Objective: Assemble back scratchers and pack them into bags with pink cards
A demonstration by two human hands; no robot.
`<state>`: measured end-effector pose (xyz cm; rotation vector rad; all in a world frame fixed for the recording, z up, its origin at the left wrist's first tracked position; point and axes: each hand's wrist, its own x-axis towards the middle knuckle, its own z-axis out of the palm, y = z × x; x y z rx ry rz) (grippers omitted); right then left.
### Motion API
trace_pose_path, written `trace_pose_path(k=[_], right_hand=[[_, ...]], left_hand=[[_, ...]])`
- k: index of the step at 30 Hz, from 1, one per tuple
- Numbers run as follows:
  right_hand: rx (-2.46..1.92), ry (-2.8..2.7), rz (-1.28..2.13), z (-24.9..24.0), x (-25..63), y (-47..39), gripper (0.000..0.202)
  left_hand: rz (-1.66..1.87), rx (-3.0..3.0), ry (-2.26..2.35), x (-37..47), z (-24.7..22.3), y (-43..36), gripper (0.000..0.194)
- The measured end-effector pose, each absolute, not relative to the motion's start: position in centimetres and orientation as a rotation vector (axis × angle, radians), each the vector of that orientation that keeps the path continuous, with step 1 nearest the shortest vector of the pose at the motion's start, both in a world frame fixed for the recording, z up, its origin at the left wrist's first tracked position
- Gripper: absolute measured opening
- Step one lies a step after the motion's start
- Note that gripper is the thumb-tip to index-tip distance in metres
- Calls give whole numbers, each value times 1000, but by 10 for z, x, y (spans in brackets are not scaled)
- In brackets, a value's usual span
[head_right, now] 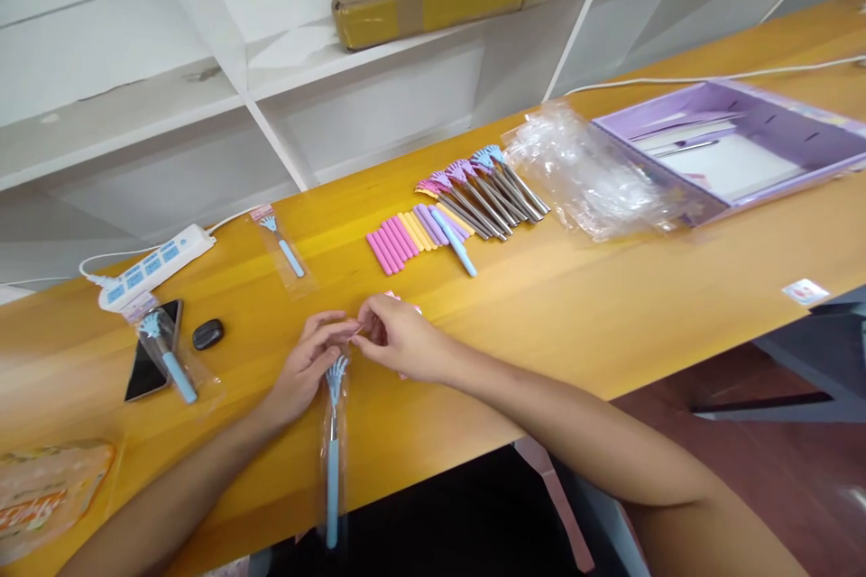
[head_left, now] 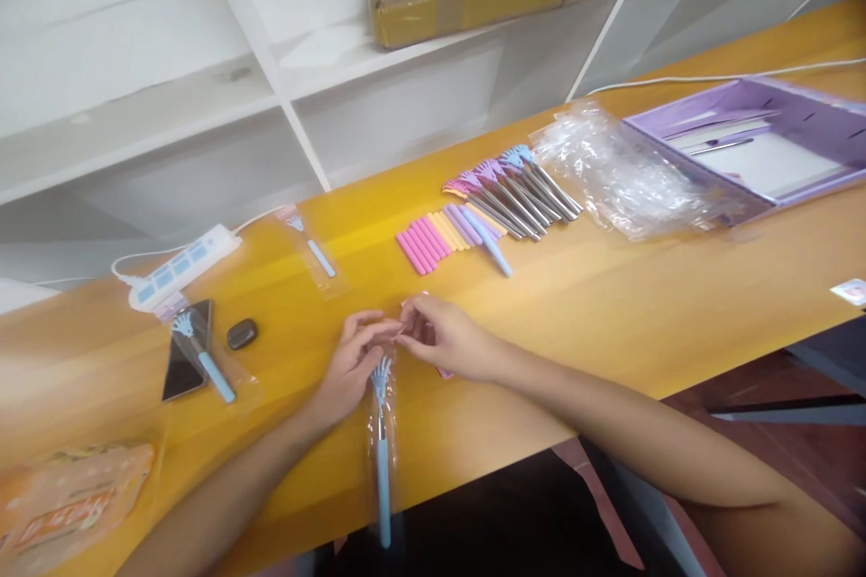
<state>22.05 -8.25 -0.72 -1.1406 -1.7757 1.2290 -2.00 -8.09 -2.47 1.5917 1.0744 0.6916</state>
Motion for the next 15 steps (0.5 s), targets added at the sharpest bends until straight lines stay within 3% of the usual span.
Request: trace_pose_path(k=[6,11,15], right_hand=[[-995,-1954,914,-21,223,-76,11],[-1015,-2068,490,-31,221,-76,26],[-1025,-2117,317,-34,218,-76,16]], left_hand=[[901,1249,989,-17,-39,-74,74],[737,1194,877,-17,-38,-75,46],[707,1209,846,-14,-34,-76,42]])
